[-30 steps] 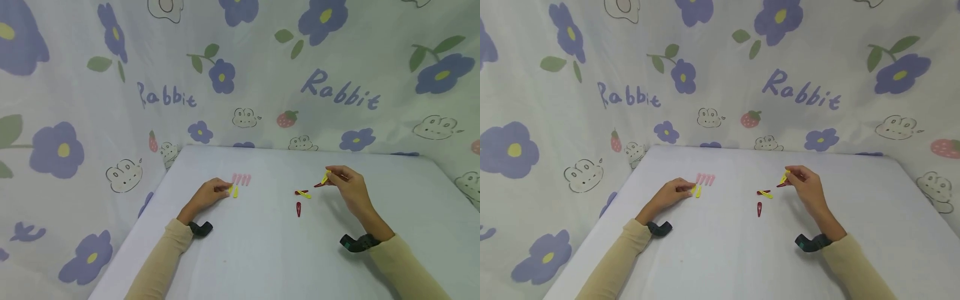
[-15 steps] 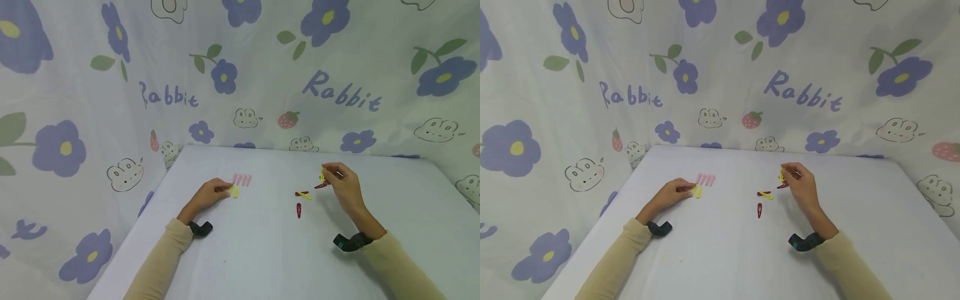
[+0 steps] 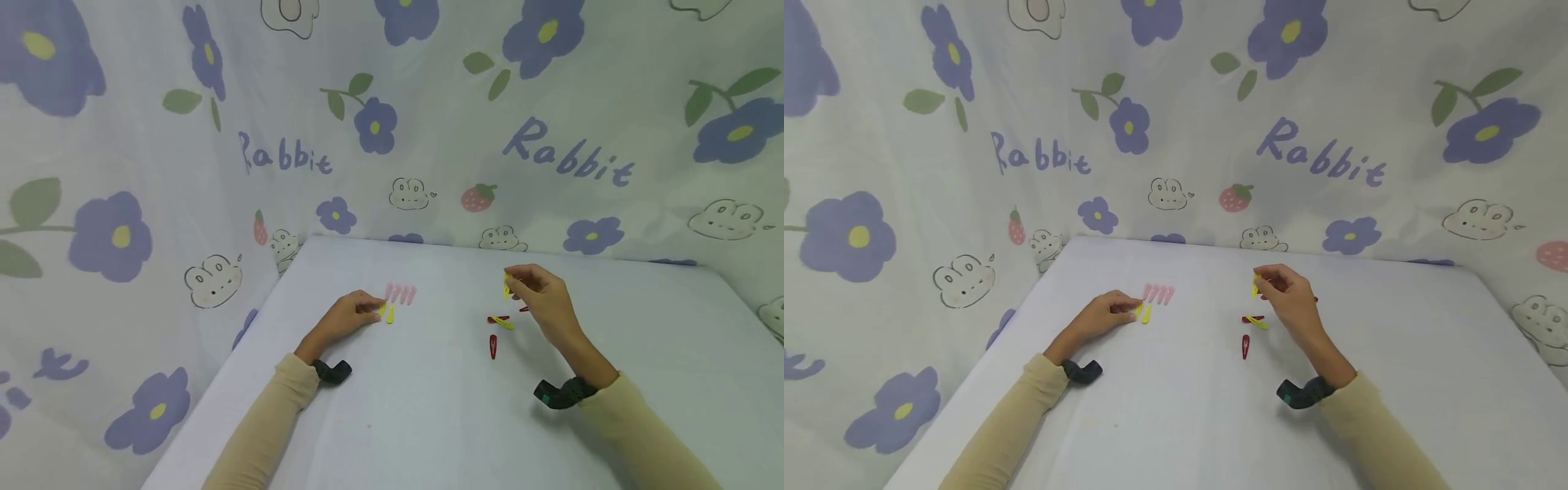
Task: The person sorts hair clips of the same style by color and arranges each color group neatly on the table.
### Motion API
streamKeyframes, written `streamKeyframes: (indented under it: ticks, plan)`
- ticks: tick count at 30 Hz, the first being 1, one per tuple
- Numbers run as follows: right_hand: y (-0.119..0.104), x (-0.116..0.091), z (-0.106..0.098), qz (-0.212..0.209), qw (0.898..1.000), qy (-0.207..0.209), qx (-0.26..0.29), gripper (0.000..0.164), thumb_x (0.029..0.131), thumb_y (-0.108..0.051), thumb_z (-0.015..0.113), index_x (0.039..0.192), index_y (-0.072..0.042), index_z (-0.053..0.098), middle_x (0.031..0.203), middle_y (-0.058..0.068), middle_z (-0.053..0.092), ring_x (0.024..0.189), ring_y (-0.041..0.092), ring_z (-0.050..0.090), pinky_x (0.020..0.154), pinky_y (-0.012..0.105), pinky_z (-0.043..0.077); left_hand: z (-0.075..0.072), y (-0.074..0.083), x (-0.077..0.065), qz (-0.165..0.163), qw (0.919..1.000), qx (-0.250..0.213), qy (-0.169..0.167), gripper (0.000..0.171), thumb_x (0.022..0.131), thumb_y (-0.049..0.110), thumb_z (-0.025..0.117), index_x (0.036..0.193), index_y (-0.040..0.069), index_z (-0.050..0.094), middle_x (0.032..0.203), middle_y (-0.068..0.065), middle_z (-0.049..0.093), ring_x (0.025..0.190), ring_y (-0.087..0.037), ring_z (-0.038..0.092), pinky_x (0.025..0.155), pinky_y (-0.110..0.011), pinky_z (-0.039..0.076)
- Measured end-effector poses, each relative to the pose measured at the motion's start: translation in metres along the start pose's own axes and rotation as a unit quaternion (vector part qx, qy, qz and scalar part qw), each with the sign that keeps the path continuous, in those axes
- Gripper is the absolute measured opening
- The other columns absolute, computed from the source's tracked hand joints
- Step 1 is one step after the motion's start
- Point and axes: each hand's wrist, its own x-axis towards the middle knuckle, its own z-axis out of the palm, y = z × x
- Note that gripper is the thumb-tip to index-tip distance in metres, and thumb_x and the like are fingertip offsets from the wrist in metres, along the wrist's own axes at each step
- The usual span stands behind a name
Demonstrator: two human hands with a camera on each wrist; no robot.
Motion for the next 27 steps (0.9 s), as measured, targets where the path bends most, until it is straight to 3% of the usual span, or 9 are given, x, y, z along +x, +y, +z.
streamKeyframes:
  ticks: [3,7,18,27]
  plan:
    - [-0.002,0.000,0.004,-0.012,1.000,-0.014,0.003,0.033,0.099,-0.028,0.064,0.123,-0.006,0.065,0.102,0.006,0.065,0.087,0.023,0.064,0.065,0.020,0.053,0.001,0.002,-0.001,-0.006,1.0000,-0.005,-0.002,0.034,0.089,0.026,0.076,0.123,0.021,0.073,0.104,0.003,0.067,0.091,-0.012,0.057,0.080,-0.027,0.048]
    - [-0.002,0.002,0.012,-0.024,0.999,-0.039,0.017,0.031,0.098,-0.024,0.065,0.123,-0.005,0.064,0.103,0.008,0.065,0.084,0.015,0.064,0.071,0.019,0.055,0.000,0.002,-0.004,-0.021,0.9998,-0.005,-0.004,0.034,0.089,0.023,0.077,0.123,0.020,0.073,0.103,0.002,0.066,0.091,-0.013,0.057,0.080,-0.028,0.048]
    - [-0.010,0.008,0.040,-0.024,0.996,-0.065,0.062,0.028,0.097,-0.019,0.068,0.121,-0.005,0.065,0.109,0.014,0.062,0.088,0.026,0.068,0.076,0.021,0.056,0.002,0.000,-0.001,-0.011,0.9999,-0.007,0.000,0.033,0.089,0.023,0.076,0.122,0.021,0.073,0.102,0.002,0.066,0.090,-0.013,0.057,0.080,-0.029,0.047]
    - [-0.022,0.016,0.073,-0.034,0.991,-0.100,0.084,0.024,0.096,-0.013,0.068,0.118,-0.004,0.066,0.110,0.017,0.063,0.085,0.016,0.067,0.075,0.021,0.057,0.001,0.001,0.001,-0.007,1.0000,-0.004,0.001,0.034,0.089,0.025,0.076,0.123,0.021,0.073,0.102,0.003,0.066,0.091,-0.012,0.057,0.080,-0.029,0.048]
